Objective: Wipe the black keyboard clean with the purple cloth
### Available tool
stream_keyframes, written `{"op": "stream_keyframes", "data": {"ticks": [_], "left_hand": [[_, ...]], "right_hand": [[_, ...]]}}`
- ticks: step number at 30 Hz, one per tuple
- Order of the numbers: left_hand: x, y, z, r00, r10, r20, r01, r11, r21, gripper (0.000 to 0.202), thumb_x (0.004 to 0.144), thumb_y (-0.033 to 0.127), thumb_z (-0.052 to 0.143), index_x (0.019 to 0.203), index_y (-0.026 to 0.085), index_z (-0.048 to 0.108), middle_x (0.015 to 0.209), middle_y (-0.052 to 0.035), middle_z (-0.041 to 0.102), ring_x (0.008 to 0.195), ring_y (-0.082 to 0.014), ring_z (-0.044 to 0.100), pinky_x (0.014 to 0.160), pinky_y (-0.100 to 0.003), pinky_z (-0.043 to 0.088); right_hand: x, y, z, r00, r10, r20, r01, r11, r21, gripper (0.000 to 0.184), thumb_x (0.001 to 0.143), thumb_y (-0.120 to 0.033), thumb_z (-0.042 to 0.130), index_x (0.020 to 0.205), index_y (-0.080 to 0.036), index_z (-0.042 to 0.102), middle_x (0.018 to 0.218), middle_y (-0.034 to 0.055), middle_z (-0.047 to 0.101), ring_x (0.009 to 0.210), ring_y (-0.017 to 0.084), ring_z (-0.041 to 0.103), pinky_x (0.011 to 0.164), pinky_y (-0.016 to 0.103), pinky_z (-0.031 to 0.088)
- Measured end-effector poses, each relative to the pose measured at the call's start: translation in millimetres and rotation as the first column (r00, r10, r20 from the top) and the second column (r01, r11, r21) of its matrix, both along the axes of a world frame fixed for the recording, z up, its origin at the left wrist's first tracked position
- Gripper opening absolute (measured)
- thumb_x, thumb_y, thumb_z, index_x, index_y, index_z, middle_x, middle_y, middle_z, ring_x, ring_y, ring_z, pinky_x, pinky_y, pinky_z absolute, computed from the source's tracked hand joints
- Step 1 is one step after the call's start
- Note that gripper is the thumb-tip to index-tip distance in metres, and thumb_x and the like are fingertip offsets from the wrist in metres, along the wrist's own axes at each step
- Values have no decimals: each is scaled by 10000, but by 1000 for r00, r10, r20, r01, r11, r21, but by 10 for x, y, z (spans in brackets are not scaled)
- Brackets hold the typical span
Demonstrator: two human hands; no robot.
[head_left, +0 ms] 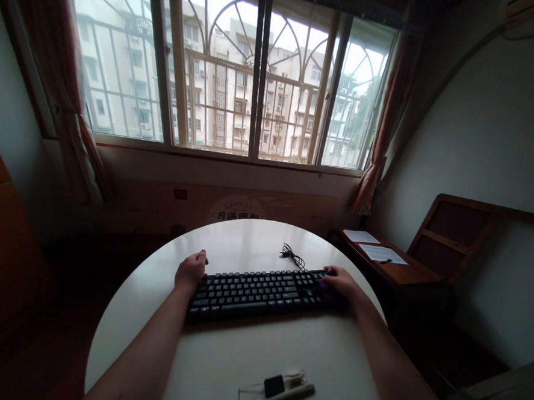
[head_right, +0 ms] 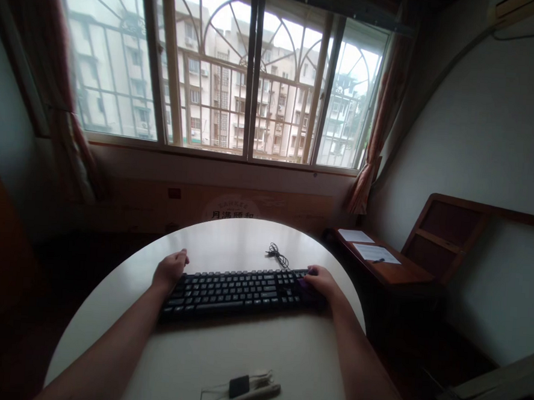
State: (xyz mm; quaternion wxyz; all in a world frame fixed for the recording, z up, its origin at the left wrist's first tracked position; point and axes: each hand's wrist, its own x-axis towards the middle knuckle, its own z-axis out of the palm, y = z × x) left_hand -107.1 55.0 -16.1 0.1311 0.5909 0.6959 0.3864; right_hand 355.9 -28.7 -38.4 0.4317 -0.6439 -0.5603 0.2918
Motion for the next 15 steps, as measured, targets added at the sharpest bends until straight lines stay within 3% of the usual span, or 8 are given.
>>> {"op": "stream_keyframes", "data": {"ticks": [5, 9, 15], "left_hand": [[10, -17, 12, 1000, 4, 3, -4, 1000, -1, 433, 841, 473, 322, 617, 223, 596, 679, -38, 634, 682, -223, 573, 587, -288, 385], [13, -26, 21, 1000, 4, 8, -4, 1000, -11, 431, 843, 472, 322, 624, 221, 597, 678, -37, 633, 679, -224, 577, 587, -287, 388], [0, -2, -5, 1000, 3, 5, -3, 1000, -1, 445, 845, 481, 315, 626, 221, 602, 672, -36, 636, 676, -227, 580, 592, -292, 390]], "right_hand": [[7, -40, 33, 998, 61, -30, -62, 998, -21, 321, 626, -169, 649, 948, -158, 651, 849, 60, 689, 783, 198, 646, 707, 271, 495], [-4, -27, 15, 999, 15, -39, -16, 1000, -8, 361, 604, -195, 696, 960, -164, 647, 889, 67, 691, 839, 215, 651, 749, 288, 504], [52, -67, 49, 990, 37, -134, -40, 999, -17, 276, 607, -186, 691, 879, -170, 649, 1019, 98, 683, 909, 240, 645, 783, 314, 511]]}}
